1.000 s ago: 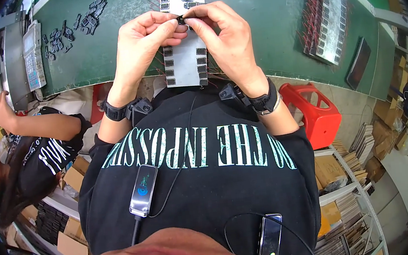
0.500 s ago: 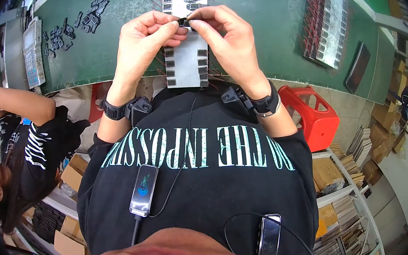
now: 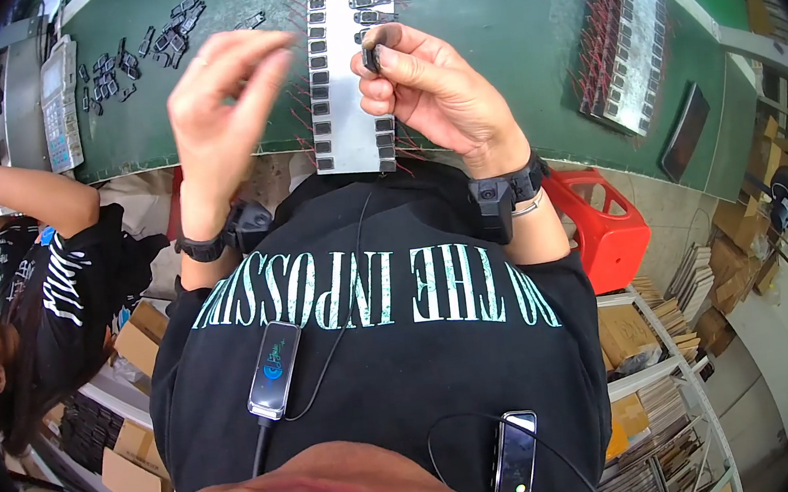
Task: The person picks up small electronic components and presses them into slots on a white tray, repeating this for several items. They then pause to scroll through an application on a smartphone before returning to pressing more components into the tray.
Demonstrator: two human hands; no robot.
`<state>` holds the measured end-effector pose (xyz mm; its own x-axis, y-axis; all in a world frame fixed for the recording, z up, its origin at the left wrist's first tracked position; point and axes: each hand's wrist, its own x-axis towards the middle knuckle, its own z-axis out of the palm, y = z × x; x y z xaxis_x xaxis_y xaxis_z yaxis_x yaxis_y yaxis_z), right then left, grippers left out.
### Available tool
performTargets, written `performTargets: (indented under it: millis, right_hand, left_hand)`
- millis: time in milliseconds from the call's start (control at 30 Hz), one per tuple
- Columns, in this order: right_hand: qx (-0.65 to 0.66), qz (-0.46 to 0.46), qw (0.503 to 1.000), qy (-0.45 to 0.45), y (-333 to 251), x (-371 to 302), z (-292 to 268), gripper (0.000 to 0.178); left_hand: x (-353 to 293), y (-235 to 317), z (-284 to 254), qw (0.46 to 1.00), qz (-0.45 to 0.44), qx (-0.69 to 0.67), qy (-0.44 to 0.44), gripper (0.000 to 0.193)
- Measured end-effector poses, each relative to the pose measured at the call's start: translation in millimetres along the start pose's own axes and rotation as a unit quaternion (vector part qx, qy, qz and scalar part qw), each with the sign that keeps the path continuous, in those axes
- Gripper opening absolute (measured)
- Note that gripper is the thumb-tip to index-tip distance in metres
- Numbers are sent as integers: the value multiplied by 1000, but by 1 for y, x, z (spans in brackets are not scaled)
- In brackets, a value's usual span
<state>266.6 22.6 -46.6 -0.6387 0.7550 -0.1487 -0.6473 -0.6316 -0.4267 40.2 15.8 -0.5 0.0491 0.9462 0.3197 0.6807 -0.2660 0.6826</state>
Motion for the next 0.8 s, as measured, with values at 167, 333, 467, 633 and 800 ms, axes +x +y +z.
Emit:
performTargets:
  millis: [167, 333, 467, 633, 800]
  right_hand:
    - [86, 65, 994, -34, 3, -2, -3, 23]
    - [139, 101, 984, -41, 8, -3, -6, 23]
    - [163, 124, 979, -19, 12, -3, -4, 28]
    - [199, 123, 972, -9, 20, 0, -5, 27]
    - [130, 92, 987, 10, 16, 2, 4, 23]
  left_hand:
    - [0, 17, 15, 987, 91, -128, -45, 17]
    - [3, 11, 16, 977, 157, -129, -68, 21]
    - [4, 9, 18, 976, 201, -67, -49, 20]
    - [3, 6, 26, 968, 251, -10, 28, 12]
    - [-6, 8, 32, 978, 204, -2, 44, 13]
